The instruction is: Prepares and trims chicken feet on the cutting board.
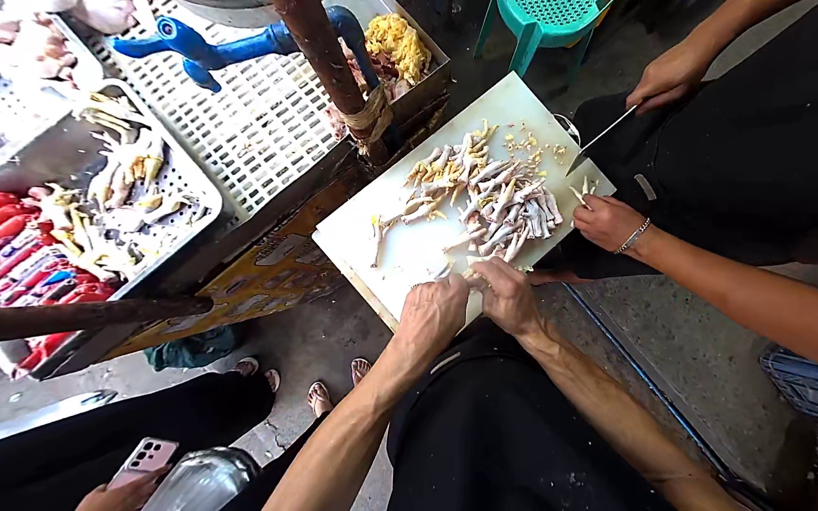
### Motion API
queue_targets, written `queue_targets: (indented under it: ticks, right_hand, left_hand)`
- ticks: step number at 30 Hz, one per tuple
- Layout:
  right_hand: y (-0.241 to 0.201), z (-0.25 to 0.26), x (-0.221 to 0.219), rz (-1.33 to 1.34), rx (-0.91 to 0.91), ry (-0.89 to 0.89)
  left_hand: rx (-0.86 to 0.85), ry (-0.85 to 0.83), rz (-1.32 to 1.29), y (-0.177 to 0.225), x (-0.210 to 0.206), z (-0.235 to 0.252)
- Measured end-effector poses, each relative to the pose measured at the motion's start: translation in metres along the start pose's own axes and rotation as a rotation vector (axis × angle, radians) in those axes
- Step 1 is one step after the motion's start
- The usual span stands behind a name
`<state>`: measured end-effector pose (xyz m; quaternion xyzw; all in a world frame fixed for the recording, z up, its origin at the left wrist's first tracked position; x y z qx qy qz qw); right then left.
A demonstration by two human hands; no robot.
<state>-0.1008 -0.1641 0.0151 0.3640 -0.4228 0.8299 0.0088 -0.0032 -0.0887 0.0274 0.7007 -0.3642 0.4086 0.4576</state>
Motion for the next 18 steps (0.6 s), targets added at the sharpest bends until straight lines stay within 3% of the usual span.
queue_targets:
  ticks: [4, 9, 11, 15, 18]
  right_hand:
    - [0.010, 0.007, 0.018, -0.191, -0.028, 0.070]
    - [0.065, 0.016, 0.077, -0.287, -0.407, 0.166]
    - [0.069, 0.003, 0.080, -0.085, -0.565, 0.162]
    - [0.065, -0.016, 0.048, 0.607, -0.902, 0.173]
    - [0.054, -0.029, 0.025, 0.784, -0.993, 0.064]
  left_hand:
    - [-0.042, 0.137, -0.039, 0.009, 0.001, -0.006]
    - [0.047, 0.281, -0.114, -0.028, 0.038, -0.021]
    - [0.035, 0.340, -0.168, -0.032, 0.049, -0.008]
    - [-0.001, 0.394, -0.315, -0.006, 0.061, 0.058]
    - [0.026, 0.343, -0.292, -0.004, 0.046, 0.101]
Point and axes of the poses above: each hand's wrist, its own z-axis towards the middle knuckle, its own x-axis out of the back of the hand, y = z × x, the point moved 7 cm from there along z, towards the middle knuckle, and after that the axes turned 9 degrees about y, right-handed, at the moved point
